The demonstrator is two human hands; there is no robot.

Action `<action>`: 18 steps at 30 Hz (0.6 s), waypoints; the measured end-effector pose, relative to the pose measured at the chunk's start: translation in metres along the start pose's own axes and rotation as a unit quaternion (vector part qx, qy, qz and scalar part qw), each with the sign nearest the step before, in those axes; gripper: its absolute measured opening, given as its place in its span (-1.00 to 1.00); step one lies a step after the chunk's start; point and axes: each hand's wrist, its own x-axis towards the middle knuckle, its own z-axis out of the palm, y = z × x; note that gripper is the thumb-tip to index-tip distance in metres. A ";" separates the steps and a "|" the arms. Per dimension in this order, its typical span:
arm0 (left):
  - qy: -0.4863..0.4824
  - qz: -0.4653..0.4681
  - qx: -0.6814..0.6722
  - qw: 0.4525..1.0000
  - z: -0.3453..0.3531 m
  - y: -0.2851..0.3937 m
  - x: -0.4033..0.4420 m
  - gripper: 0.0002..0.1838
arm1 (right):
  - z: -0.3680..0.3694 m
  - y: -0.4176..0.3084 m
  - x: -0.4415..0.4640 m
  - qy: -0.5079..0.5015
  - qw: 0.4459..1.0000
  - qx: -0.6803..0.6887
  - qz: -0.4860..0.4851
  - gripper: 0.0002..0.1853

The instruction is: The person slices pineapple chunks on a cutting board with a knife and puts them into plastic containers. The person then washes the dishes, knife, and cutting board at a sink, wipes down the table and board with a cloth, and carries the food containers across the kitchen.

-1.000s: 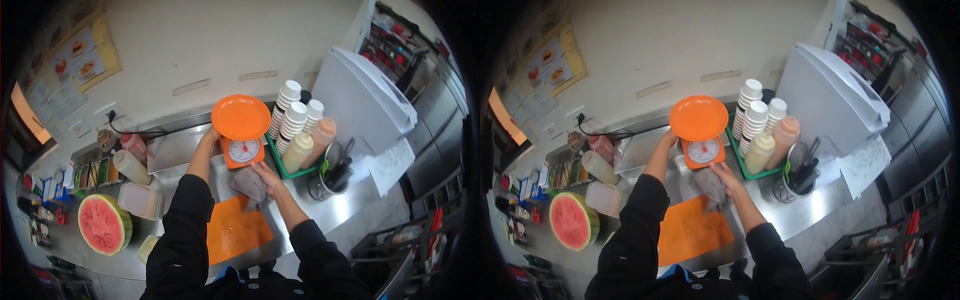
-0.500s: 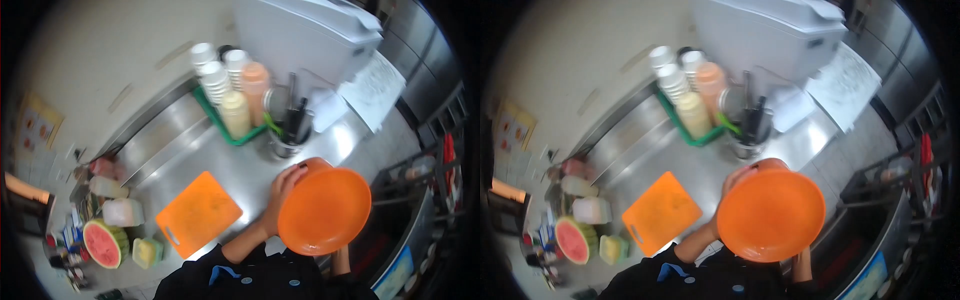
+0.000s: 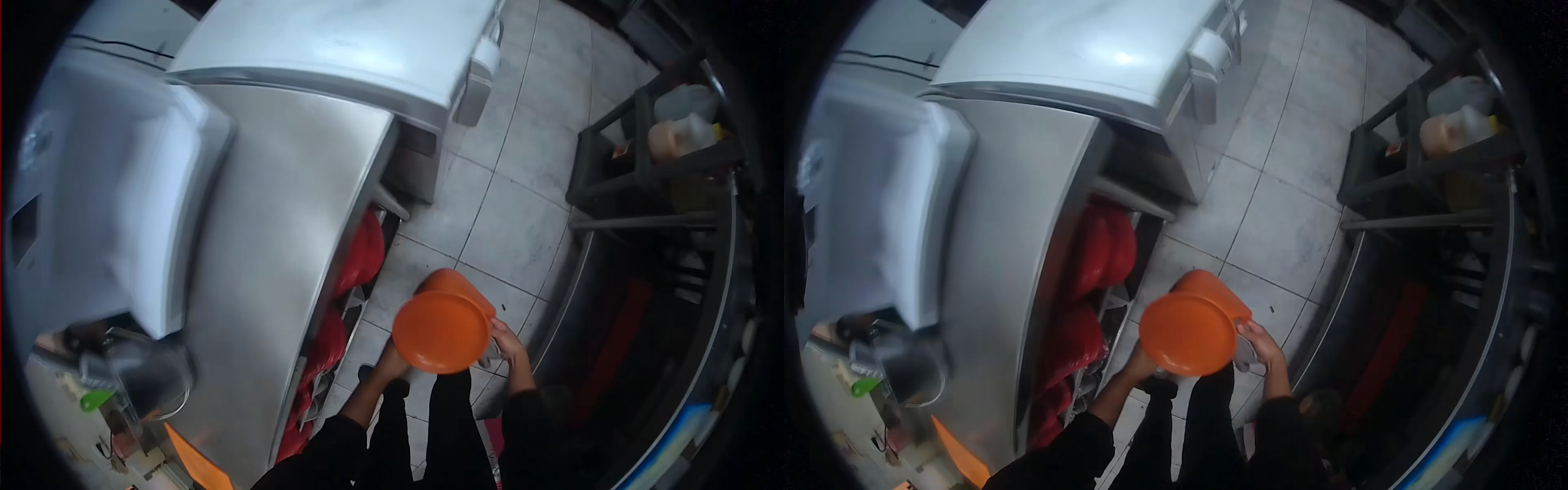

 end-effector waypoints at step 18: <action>0.111 -0.087 0.012 0.990 -0.072 -0.207 0.183 -0.06 | 0.044 0.127 0.322 -0.050 0.990 0.097 0.086 -0.55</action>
